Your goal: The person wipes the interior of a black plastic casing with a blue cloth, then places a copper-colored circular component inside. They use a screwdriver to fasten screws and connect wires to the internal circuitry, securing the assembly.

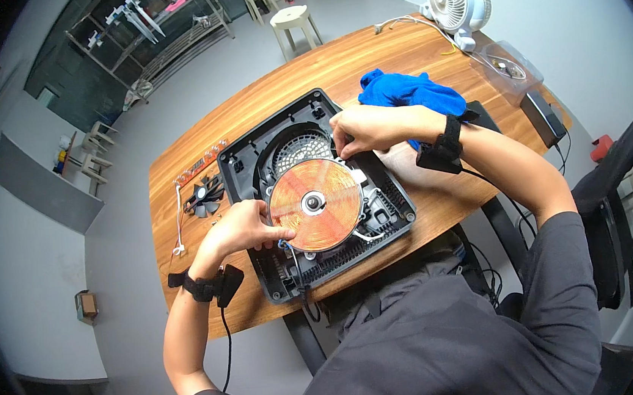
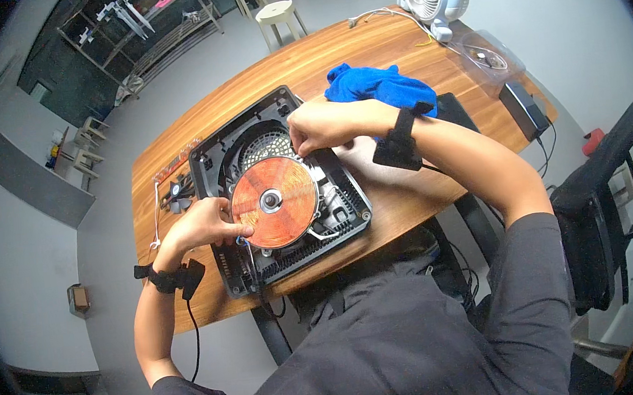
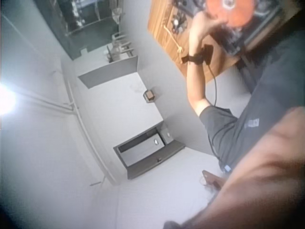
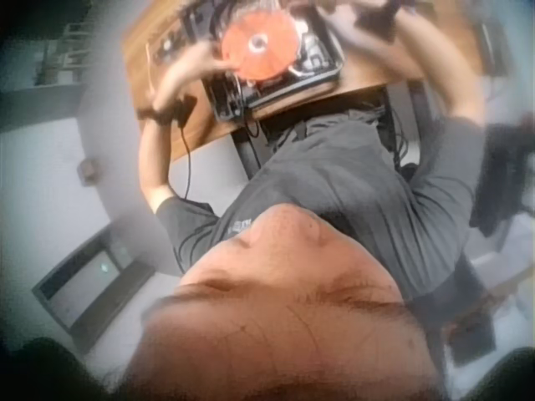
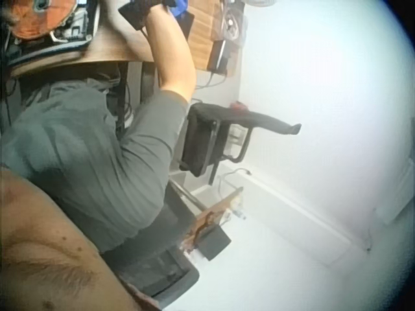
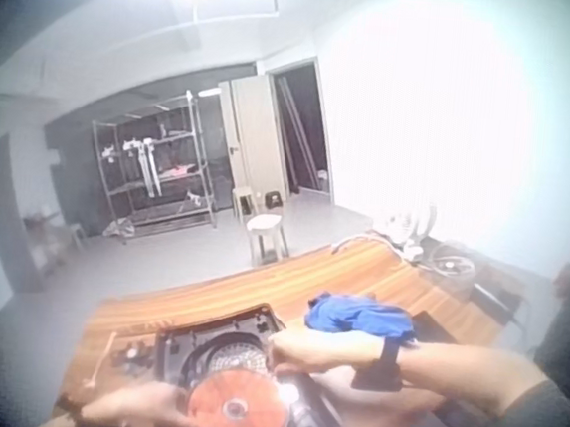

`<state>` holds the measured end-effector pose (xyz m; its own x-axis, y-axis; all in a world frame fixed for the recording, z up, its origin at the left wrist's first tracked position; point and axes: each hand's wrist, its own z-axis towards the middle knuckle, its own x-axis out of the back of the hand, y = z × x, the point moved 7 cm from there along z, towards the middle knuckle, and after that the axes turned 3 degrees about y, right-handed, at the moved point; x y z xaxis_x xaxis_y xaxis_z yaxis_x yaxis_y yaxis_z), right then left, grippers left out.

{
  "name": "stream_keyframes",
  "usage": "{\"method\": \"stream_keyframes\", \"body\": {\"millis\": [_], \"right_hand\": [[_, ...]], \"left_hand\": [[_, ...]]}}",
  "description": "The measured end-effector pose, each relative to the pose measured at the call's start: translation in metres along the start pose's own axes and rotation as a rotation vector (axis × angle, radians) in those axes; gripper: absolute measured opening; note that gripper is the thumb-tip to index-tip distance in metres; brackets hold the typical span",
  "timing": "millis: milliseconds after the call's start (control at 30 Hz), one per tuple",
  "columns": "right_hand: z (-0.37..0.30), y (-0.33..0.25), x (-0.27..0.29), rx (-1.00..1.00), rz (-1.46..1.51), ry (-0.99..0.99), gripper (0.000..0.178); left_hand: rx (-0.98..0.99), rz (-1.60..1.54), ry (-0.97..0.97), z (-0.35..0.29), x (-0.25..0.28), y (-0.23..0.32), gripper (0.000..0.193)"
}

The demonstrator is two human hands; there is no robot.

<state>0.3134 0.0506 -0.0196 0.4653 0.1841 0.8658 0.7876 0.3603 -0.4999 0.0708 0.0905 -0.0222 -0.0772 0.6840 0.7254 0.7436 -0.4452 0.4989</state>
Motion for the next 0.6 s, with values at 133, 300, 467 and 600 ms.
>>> {"method": "stream_keyframes", "body": {"millis": [133,300,467,600], "right_hand": [[0.001,0.009,-0.005,-0.009,0.052,0.006,0.014],[-0.005,-0.002,0.003,0.097,0.045,0.074,0.012],[-0.004,0.001,0.003,0.135,0.079,0.108,0.011],[-0.003,-0.005,0.007,0.142,0.021,0.092,0.011]], "left_hand": [[0.008,0.031,-0.026,-0.001,0.002,0.006,0.049],[0.042,0.028,-0.073,0.000,0.002,0.003,0.051],[0.087,-0.018,-0.122,0.003,0.000,-0.001,0.050],[0.123,-0.007,-0.150,0.006,-0.002,-0.005,0.052]]}}
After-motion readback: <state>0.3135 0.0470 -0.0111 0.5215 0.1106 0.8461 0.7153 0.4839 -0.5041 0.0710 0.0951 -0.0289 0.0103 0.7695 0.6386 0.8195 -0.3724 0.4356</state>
